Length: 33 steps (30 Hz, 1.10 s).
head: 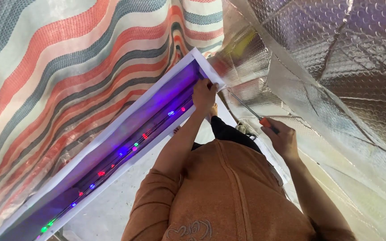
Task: Installing and adjusting the spacing of LED light strips inside a white frame using a screwdriver to ensure correct placement.
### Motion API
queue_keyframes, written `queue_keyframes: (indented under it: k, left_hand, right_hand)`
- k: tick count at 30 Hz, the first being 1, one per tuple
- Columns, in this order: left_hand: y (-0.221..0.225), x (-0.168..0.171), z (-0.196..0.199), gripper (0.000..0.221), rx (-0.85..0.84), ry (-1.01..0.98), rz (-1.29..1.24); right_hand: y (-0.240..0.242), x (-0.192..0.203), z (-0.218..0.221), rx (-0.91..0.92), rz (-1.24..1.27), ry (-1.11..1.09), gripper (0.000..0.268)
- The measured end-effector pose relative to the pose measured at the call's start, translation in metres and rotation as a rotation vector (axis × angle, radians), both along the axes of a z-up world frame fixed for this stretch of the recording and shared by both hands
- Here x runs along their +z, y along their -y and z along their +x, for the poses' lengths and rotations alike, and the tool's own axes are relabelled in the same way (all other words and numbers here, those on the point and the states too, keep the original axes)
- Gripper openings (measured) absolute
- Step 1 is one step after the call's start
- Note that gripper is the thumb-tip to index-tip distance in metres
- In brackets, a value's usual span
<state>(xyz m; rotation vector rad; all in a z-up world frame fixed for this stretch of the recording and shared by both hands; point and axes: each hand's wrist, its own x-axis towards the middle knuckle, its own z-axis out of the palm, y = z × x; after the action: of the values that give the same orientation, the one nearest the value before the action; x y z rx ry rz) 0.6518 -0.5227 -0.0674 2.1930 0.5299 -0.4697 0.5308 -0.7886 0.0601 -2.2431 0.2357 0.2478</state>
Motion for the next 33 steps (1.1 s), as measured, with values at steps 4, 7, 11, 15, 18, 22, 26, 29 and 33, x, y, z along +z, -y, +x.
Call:
queue_keyframes:
  k: [4, 7, 11, 15, 18, 22, 26, 29, 33]
  left_hand:
    - [-0.003, 0.012, -0.002, 0.025, 0.046, 0.074, -0.073]
    - [0.001, 0.014, -0.008, 0.038, 0.11, 0.181, -0.136]
    - [0.01, 0.002, -0.018, 0.063, 0.015, 0.478, 0.021]
    - [0.009, -0.003, -0.02, 0.04, -0.067, 0.628, 0.1]
    - [0.011, -0.007, -0.023, 0.028, -0.108, 0.604, 0.112]
    - [0.013, -0.018, -0.023, 0.017, -0.123, 0.712, 0.109]
    - [0.012, -0.011, -0.022, 0.017, -0.104, 0.801, 0.056]
    - [0.013, -0.011, -0.022, 0.016, -0.106, 0.781, 0.062]
    - [0.011, -0.014, -0.021, 0.014, -0.101, 0.766, 0.058]
  right_hand:
    - [-0.003, -0.005, 0.01, 0.05, -0.046, 0.054, 0.033]
    - [0.003, -0.012, 0.014, 0.077, -0.062, 0.066, 0.033]
    - [0.013, -0.02, 0.02, 0.123, -0.158, 0.075, 0.036]
    - [0.012, -0.006, 0.029, 0.184, -0.243, 0.071, 0.034]
    - [0.002, 0.007, 0.037, 0.221, -0.344, 0.071, 0.037]
    - [-0.004, 0.013, 0.045, 0.243, -0.453, 0.023, 0.037]
    - [-0.001, 0.009, 0.053, 0.272, -0.52, 0.027, 0.038]
    - [-0.001, 0.022, 0.067, 0.296, -0.466, 0.074, 0.044]
    - [-0.013, 0.054, 0.093, 0.346, -0.308, 0.246, 0.034]
